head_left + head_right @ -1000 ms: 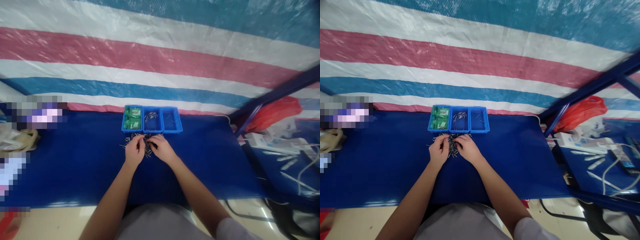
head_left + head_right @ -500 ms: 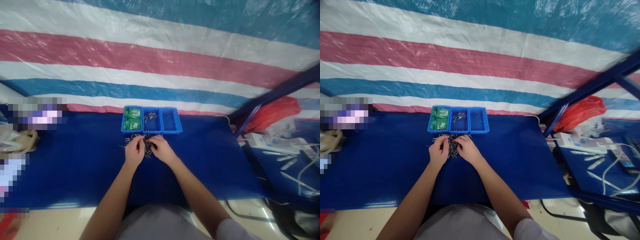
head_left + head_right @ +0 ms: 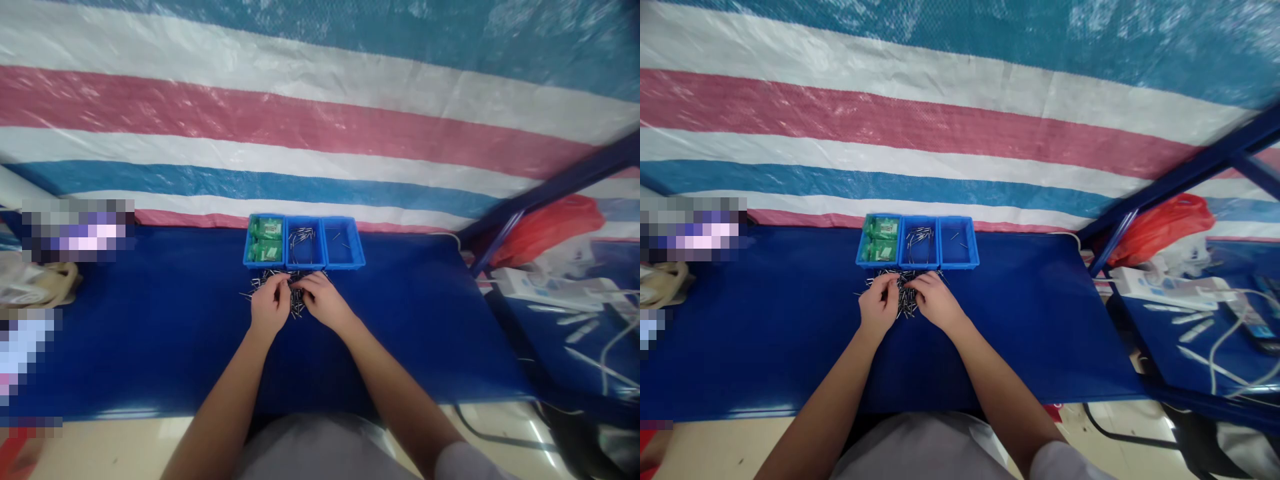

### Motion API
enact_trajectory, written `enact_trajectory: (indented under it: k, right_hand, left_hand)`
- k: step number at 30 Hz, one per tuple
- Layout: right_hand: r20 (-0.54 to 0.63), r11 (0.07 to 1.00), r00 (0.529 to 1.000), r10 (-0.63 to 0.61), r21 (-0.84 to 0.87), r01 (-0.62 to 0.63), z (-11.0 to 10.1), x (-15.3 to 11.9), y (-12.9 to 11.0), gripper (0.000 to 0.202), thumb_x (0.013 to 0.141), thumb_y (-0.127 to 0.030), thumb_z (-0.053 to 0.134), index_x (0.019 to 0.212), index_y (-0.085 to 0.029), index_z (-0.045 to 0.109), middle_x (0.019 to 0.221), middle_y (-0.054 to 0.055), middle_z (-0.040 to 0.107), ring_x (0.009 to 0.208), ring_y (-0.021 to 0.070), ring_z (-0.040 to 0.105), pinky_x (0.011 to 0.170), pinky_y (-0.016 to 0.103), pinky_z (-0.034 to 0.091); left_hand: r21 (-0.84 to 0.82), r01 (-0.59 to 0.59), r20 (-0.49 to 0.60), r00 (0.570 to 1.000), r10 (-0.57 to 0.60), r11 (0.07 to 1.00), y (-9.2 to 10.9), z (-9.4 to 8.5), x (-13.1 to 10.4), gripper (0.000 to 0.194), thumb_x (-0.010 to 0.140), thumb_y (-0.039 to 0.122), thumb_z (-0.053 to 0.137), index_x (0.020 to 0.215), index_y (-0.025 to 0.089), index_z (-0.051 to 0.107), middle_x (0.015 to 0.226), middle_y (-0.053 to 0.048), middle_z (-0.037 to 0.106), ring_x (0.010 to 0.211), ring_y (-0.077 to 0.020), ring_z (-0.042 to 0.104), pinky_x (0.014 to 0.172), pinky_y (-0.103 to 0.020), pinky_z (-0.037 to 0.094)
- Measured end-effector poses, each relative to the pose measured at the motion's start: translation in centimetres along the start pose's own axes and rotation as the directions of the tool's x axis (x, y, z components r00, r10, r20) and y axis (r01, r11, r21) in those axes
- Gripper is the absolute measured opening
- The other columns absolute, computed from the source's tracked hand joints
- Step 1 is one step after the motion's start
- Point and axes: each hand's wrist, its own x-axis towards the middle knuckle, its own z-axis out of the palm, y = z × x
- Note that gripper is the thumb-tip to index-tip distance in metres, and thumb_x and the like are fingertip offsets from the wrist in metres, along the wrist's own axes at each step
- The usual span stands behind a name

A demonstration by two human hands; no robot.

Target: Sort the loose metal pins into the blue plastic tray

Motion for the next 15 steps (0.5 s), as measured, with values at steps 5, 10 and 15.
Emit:
enact_trajectory:
  k: [5, 10, 15]
  right_hand:
    - [0.022, 1.000, 0.999, -0.025, 0.011, 0.024, -0.2, -0.1, -0.2, 0.042, 0.082, 0.005, 0.047, 0.108, -0.021, 0.069, 0.100, 0.007, 0.068, 0.097, 0.0229, 0.056, 0.090, 0.040, 0.050]
    - [-0.058, 0.996, 0.998, -0.020, 0.080, 0.024, -0.5, -0.1, -1.0, 0.039, 0.087, -0.001, 0.046, 0.109, -0.024, 0.069, 0.105, 0.008, 0.064, 0.100, 0.0222, 0.056, 0.091, 0.041, 0.050]
    - [-0.184, 0.950, 0.978, 0.096, 0.310, -0.035, -0.6, 0.1, -1.4, 0.032, 0.088, -0.006, 0.045, 0.100, -0.024, 0.069, 0.101, 0.007, 0.061, 0.096, 0.0192, 0.061, 0.085, 0.037, 0.053]
  left_hand:
    - [0.003, 0.004, 0.000, 1.000, -0.004, 1.000, 0.1, -0.1, 0.1, 0.019, 0.093, 0.023, 0.052, 0.105, 0.020, 0.066, 0.087, -0.002, 0.073, 0.071, -0.0109, 0.069, 0.073, -0.021, 0.053]
    - [-0.001, 0.005, 0.005, 1.000, -0.005, 1.000, 0.2, -0.2, 0.1, 0.020, 0.093, 0.024, 0.050, 0.104, 0.019, 0.066, 0.086, -0.003, 0.074, 0.072, -0.0115, 0.070, 0.073, -0.022, 0.054]
    - [0.023, -0.053, 0.035, 0.998, 0.052, 0.998, 0.1, -0.1, 0.1, 0.020, 0.093, 0.024, 0.050, 0.104, 0.020, 0.067, 0.088, -0.003, 0.074, 0.074, -0.0131, 0.071, 0.074, -0.023, 0.054]
